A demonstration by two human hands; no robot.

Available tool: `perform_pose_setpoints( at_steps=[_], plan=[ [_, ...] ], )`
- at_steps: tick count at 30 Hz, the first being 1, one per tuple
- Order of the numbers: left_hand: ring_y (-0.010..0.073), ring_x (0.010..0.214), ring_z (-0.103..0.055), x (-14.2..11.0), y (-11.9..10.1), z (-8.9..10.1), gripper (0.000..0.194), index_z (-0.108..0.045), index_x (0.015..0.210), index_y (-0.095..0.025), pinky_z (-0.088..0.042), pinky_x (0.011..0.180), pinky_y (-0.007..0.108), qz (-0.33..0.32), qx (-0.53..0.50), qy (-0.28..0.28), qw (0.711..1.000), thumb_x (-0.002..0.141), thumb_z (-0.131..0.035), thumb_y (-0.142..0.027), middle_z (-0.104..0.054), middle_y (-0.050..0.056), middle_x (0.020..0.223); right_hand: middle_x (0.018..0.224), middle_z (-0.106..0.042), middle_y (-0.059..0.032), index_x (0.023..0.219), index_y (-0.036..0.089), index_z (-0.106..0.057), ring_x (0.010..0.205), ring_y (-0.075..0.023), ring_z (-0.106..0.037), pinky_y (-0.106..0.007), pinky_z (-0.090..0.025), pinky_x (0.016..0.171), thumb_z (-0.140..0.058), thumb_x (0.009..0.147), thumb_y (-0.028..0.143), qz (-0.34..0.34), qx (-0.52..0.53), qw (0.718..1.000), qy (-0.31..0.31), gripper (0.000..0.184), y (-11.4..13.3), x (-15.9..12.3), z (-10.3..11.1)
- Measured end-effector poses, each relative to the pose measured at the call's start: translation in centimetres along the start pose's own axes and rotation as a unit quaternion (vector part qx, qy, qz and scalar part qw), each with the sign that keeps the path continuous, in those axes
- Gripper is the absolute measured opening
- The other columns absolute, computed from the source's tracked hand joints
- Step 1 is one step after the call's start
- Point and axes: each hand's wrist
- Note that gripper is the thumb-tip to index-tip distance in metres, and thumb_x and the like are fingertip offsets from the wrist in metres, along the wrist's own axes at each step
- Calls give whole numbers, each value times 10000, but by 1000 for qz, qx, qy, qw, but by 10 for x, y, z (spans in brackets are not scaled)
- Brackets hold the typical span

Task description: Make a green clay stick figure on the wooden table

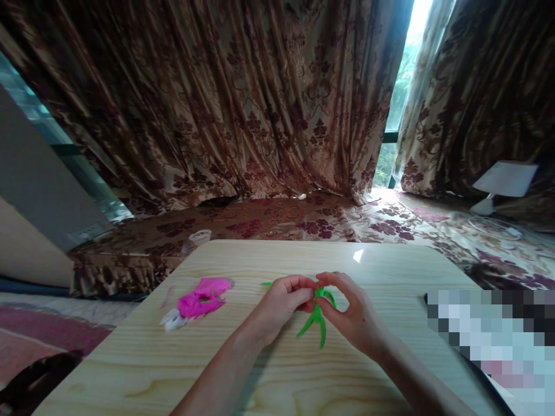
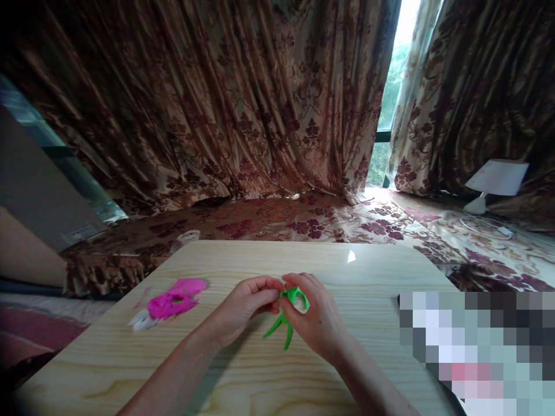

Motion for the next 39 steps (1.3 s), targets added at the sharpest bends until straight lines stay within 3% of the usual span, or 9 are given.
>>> perform_pose_setpoints(
  at_steps=[5,9,17,27,34,39],
  plan=[
    [105,648,-539,1,-2,2,139,-625,793,-143,-403,648,228,-14,-18,-22,999,671,-624,-211,-614,19,714,925,-633,-43,1087,215,-520,856,-187,-597,-352,-468,821,-607,748,259,-38,13,999,10,352,1,-3,-1],
    [98,656,-537,0,-3,1,131,-616,803,-131,-408,666,229,-10,-21,-20,1000,695,-614,-204,-616,27,730,839,-641,-24,1034,219,-529,779,-176,-610,-340,-480,778,-605,745,218,-66,0,998,-10,299,-3,-3,-5],
    [93,623,-524,0,-3,1,160,-595,802,-122,-405,639,230,-17,-23,-15,999,718,-610,-257,-601,24,704,765,-590,-12,893,213,-592,739,-163,-570,-290,-463,685,-568,780,186,-32,-1,999,3,119,-4,-1,-5],
    [115,683,-533,2,5,0,266,-628,906,-113,-395,650,239,-29,42,16,999,642,-608,-118,-627,50,804,788,-570,-24,932,222,-642,736,-149,-561,-270,-452,655,-518,813,143,-28,22,999,19,189,-7,1,0],
    [98,657,-524,2,0,-2,271,-615,919,-122,-395,651,230,-28,28,-2,999,648,-600,-113,-615,24,741,801,-577,-27,988,226,-633,744,-149,-562,-268,-450,658,-522,814,146,-30,14,999,24,221,-6,2,2],
    [115,726,-551,1,-1,-1,297,-601,935,-141,-404,697,236,-27,17,-9,999,640,-618,-119,-622,25,785,770,-570,-23,910,202,-637,714,-143,-558,-262,-445,643,-529,810,152,-37,3,999,17,155,-6,3,3]
  ],
)
Point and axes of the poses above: each hand's wrist, its own x-axis towards the middle knuckle, its own z-axis out of the back of the hand, y = z × x
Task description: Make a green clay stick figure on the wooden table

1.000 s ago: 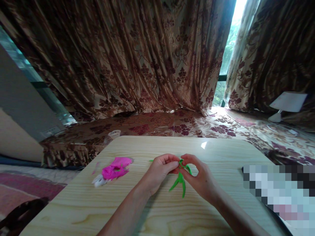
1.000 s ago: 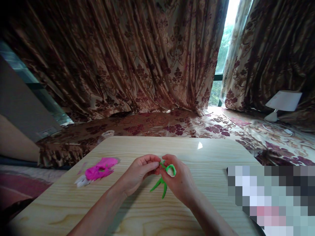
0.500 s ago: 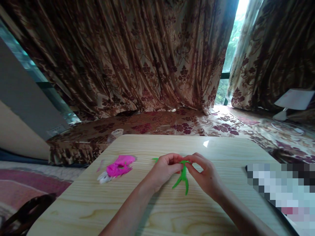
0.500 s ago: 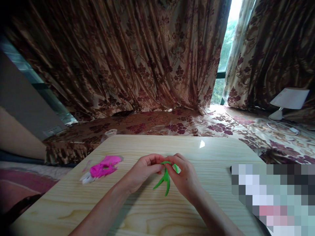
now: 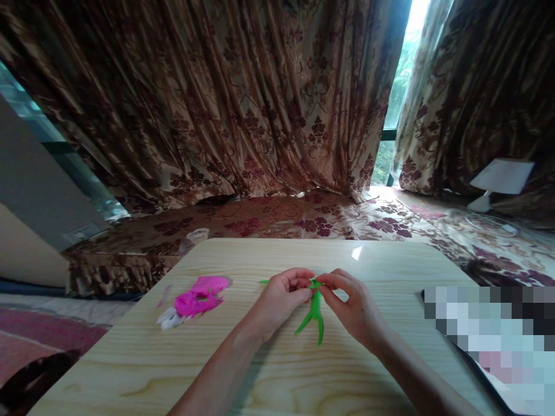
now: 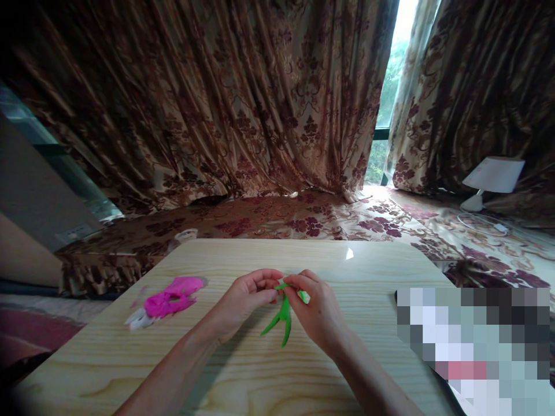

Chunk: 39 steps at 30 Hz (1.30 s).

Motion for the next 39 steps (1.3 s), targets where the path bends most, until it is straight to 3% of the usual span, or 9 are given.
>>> perform_pose_setpoints(
  at_steps=[5,16,22,28,35,39],
  plan=[
    [114,727,-536,1,3,2,283,-622,944,-131,-398,691,232,-4,41,-8,999,665,-628,-178,-621,39,814,745,-554,-13,809,184,-620,702,-132,-550,-255,-442,647,-515,815,141,-10,1,1000,5,114,2,0,1],
    [113,607,-488,4,10,6,264,-674,908,-136,-377,575,237,-46,165,-12,985,723,-581,-300,-614,30,699,745,-551,-3,821,190,-612,687,-123,-538,-248,-430,629,-508,825,161,-18,3,1000,-11,108,-4,0,-1],
    [129,663,-511,1,6,6,207,-700,804,-140,-383,628,246,-93,202,-12,975,738,-564,-281,-600,30,687,750,-553,-5,817,185,-599,684,-121,-544,-241,-436,620,-489,837,170,-23,15,1000,-9,113,-3,-1,-1],
    [100,604,-465,1,12,5,333,-626,1022,-157,-366,573,226,-69,156,-4,985,706,-593,-257,-532,-5,670,737,-545,-3,807,181,-586,684,-121,-543,-239,-450,624,-477,844,182,-23,32,999,-18,115,-4,1,-2],
    [120,604,-493,-3,2,2,242,-648,797,-109,-376,578,243,-53,133,44,989,767,-445,-238,-551,27,643,745,-558,-11,816,185,-601,706,-131,-555,-251,-464,641,-477,844,191,-25,41,999,-17,127,0,0,-2],
    [137,606,-522,-6,-4,1,244,-638,785,-110,-395,593,262,-47,85,46,994,764,-432,-238,-580,42,652,748,-564,-13,814,188,-609,708,-135,-560,-257,-471,646,-474,845,195,-27,50,998,-17,138,1,0,-2]
  ],
)
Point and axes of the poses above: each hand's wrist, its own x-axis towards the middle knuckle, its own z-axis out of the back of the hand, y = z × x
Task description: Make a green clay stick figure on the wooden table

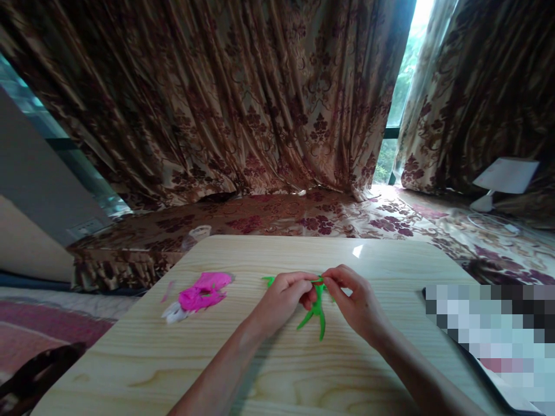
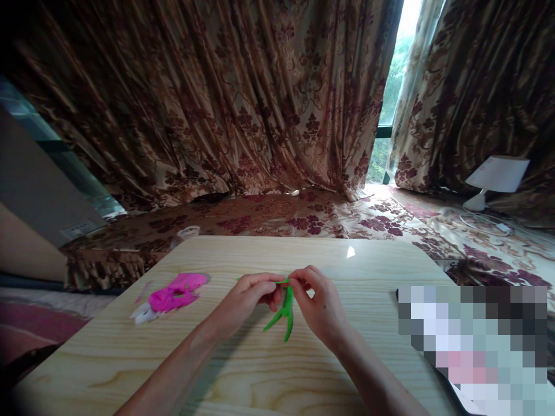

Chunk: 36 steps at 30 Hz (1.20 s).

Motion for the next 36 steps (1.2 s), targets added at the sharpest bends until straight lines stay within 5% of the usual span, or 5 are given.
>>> perform_pose_setpoints(
  at_steps=[6,15,21,27,36],
  plan=[
    [138,600,-527,-1,-3,-1,333,-594,627,-122,-396,590,258,-5,-6,3,1000,809,-401,-323,-575,48,628,746,-569,-15,816,188,-614,705,-135,-564,-260,-473,644,-479,843,195,2,-2,1000,1,138,0,0,1],
    [99,520,-474,-1,0,5,232,-611,871,-113,-391,509,241,70,-120,51,989,703,-466,-180,-536,21,650,735,-573,-20,811,188,-608,688,-140,-564,-259,-473,627,-476,846,211,2,-16,1000,-4,138,-1,0,0],
    [77,461,-415,-1,2,3,250,-573,658,-123,-341,466,217,60,-71,43,995,773,-482,-325,-473,-6,534,729,-572,-17,812,194,-602,677,-141,-563,-257,-472,612,-491,837,213,11,-5,1000,-4,115,-1,0,-1],
    [86,495,-476,1,5,1,296,-521,981,-182,-362,497,209,46,-73,3,996,719,-592,-298,-535,-34,574,746,-583,-13,869,199,-584,701,-143,-572,-263,-477,644,-497,826,205,-5,0,1000,-21,97,-4,0,-2],
    [87,579,-526,0,2,2,198,-596,864,-133,-403,586,218,58,-116,8,992,733,-596,-282,-619,34,702,665,-550,18,769,186,-550,633,-114,-529,-232,-456,599,-522,802,195,-27,29,999,-36,45,-1,-1,-1]
  ],
)
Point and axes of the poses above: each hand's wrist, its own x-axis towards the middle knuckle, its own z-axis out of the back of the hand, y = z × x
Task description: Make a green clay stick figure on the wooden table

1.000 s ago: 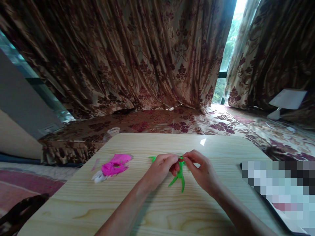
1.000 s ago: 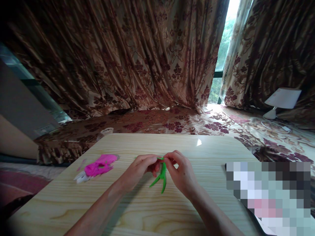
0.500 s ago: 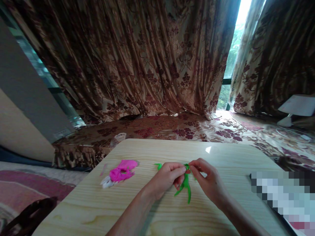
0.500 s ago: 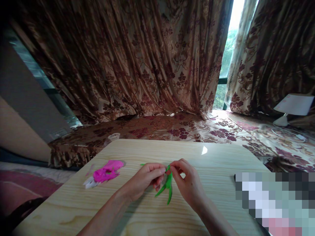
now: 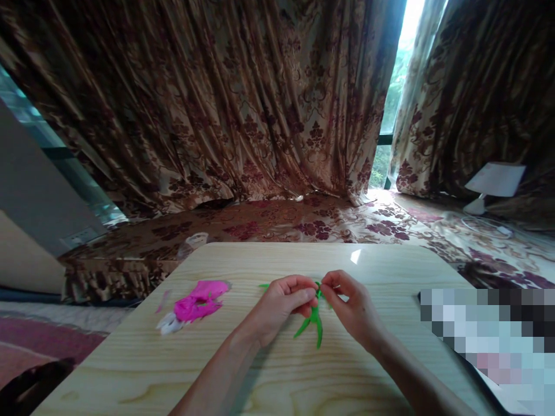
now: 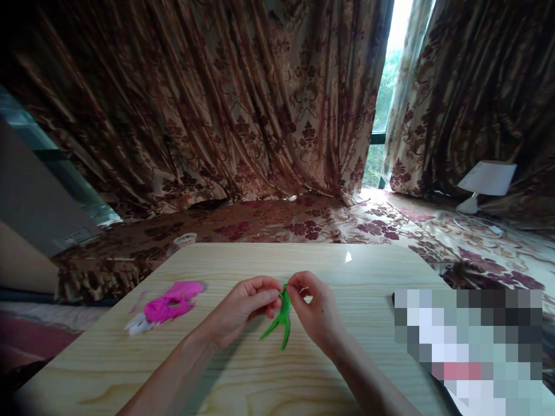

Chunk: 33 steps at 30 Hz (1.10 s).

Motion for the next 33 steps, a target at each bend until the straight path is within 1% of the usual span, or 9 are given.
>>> perform_pose_setpoints(
  at_steps=[3,7,11,14,17,19,21,26,33],
  plan=[
    [102,624,-545,0,-2,1,260,-612,929,-128,-419,618,234,-3,-36,-10,999,758,-561,-316,-637,66,784,689,-572,5,772,181,-572,654,-122,-547,-233,-458,601,-511,817,236,-25,19,999,10,94,2,1,2],
    [105,668,-561,0,-5,1,293,-612,1002,-148,-428,702,257,-19,-64,-18,998,723,-586,-234,-649,71,874,720,-599,-15,816,166,-593,643,-128,-555,-232,-458,557,-534,804,316,-80,83,993,21,162,2,3,3],
    [101,641,-558,0,-6,1,269,-628,974,-151,-423,708,262,-39,-65,-38,996,735,-580,-264,-650,57,821,745,-613,-17,864,170,-582,620,-126,-563,-247,-476,548,-626,726,348,-139,183,973,23,229,-2,5,0],
    [104,637,-546,1,-5,1,246,-633,949,-150,-424,683,260,-52,-67,-48,995,756,-569,-289,-623,30,727,788,-633,-18,899,189,-578,671,-142,-593,-257,-489,565,-654,695,348,-176,234,956,18,270,-5,6,-2],
    [123,718,-548,2,-5,1,225,-638,930,-140,-420,660,243,-72,-68,-77,992,762,-569,-273,-612,38,749,805,-648,-26,897,184,-596,708,-148,-599,-243,-480,562,-653,694,323,-189,232,954,24,252,-5,6,-2],
    [147,822,-550,2,-6,2,214,-639,924,-135,-421,680,243,-84,-78,-91,989,762,-570,-257,-620,68,875,775,-647,-22,853,169,-618,667,-128,-583,-237,-468,562,-633,712,298,-189,212,958,39,191,-3,6,-1],
    [164,878,-547,2,-6,2,209,-632,931,-135,-425,725,264,-89,-102,-79,988,775,-553,-248,-611,86,960,735,-637,-9,821,164,-626,609,-109,-559,-239,-460,563,-620,723,285,-192,194,961,49,155,0,6,0],
    [147,806,-565,3,-6,3,231,-607,981,-131,-411,800,290,-83,-150,-52,984,791,-530,-238,-619,62,811,659,-611,12,800,167,-607,586,-109,-560,-242,-457,573,-623,728,305,-219,188,956,49,157,5,5,2],
    [129,727,-567,3,-5,3,260,-605,1000,-125,-407,748,255,-76,-124,-64,987,780,-546,-249,-609,41,746,846,-642,-69,857,125,-649,810,-180,-586,-330,-485,743,-588,775,332,-235,298,921,85,231,6,2,3]
  ],
)
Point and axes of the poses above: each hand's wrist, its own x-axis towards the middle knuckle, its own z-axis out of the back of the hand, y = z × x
